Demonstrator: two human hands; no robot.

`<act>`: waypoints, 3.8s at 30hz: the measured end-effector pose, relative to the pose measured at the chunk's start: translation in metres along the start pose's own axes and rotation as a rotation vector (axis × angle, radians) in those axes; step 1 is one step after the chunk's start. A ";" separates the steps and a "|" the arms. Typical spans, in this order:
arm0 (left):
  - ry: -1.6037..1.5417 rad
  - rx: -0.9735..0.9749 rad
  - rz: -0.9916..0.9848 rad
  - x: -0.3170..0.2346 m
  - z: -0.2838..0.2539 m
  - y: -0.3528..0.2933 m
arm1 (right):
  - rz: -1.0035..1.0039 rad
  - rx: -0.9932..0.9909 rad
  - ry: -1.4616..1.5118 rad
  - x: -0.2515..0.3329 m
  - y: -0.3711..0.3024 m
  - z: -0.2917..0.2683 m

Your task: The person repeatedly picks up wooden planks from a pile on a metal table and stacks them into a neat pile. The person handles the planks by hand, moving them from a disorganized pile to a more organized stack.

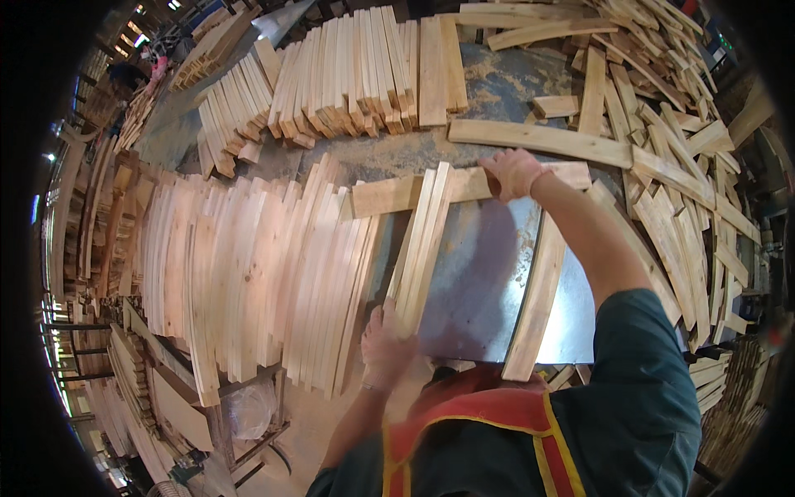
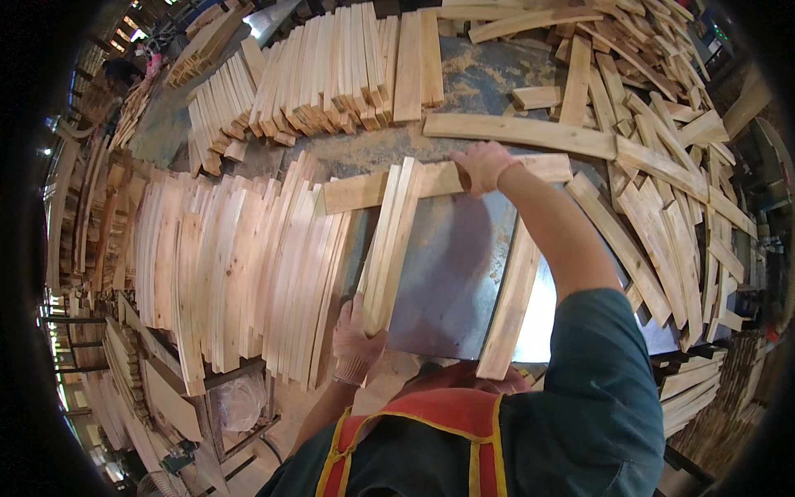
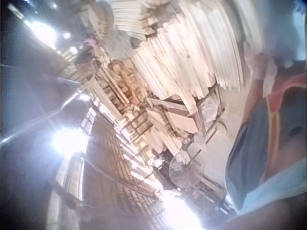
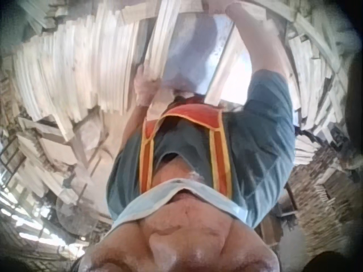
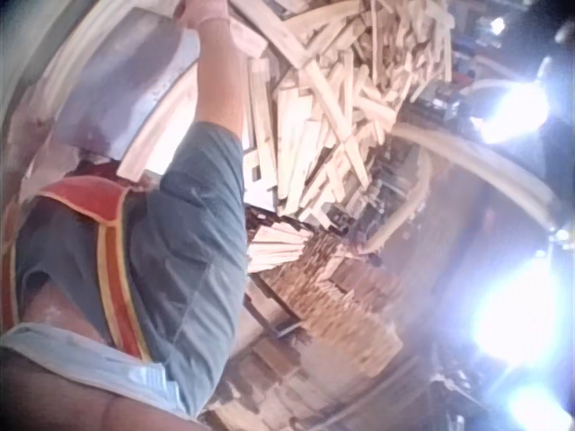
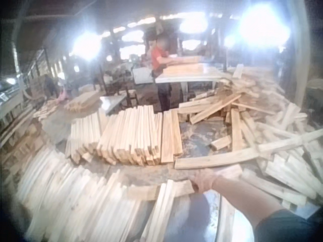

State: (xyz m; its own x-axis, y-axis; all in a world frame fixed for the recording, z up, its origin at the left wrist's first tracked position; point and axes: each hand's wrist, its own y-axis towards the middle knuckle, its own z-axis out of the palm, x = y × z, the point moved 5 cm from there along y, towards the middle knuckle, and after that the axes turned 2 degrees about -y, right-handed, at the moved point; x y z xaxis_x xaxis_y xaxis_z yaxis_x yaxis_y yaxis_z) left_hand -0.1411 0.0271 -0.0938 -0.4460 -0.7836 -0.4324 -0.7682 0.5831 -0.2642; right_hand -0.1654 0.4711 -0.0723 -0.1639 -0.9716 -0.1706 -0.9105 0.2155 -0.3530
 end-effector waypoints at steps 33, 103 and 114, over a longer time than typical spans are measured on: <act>0.585 -0.230 0.407 -0.047 0.016 -0.008 | 0.388 -0.507 0.599 0.023 -0.324 0.093; 0.365 0.185 0.126 -0.225 0.180 -0.037 | 1.031 0.205 0.803 -0.355 -0.550 0.307; -1.245 0.547 -0.121 -0.189 0.123 -0.025 | 0.798 -0.298 1.795 -0.101 -0.469 0.203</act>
State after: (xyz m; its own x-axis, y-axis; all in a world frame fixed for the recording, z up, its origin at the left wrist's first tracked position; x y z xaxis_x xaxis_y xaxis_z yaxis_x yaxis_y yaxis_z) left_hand 0.0186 0.1872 -0.1113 0.5390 -0.2945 -0.7891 -0.3650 0.7627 -0.5339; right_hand 0.3549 0.4876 -0.0766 -0.4461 0.3119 0.8389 -0.4426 0.7378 -0.5096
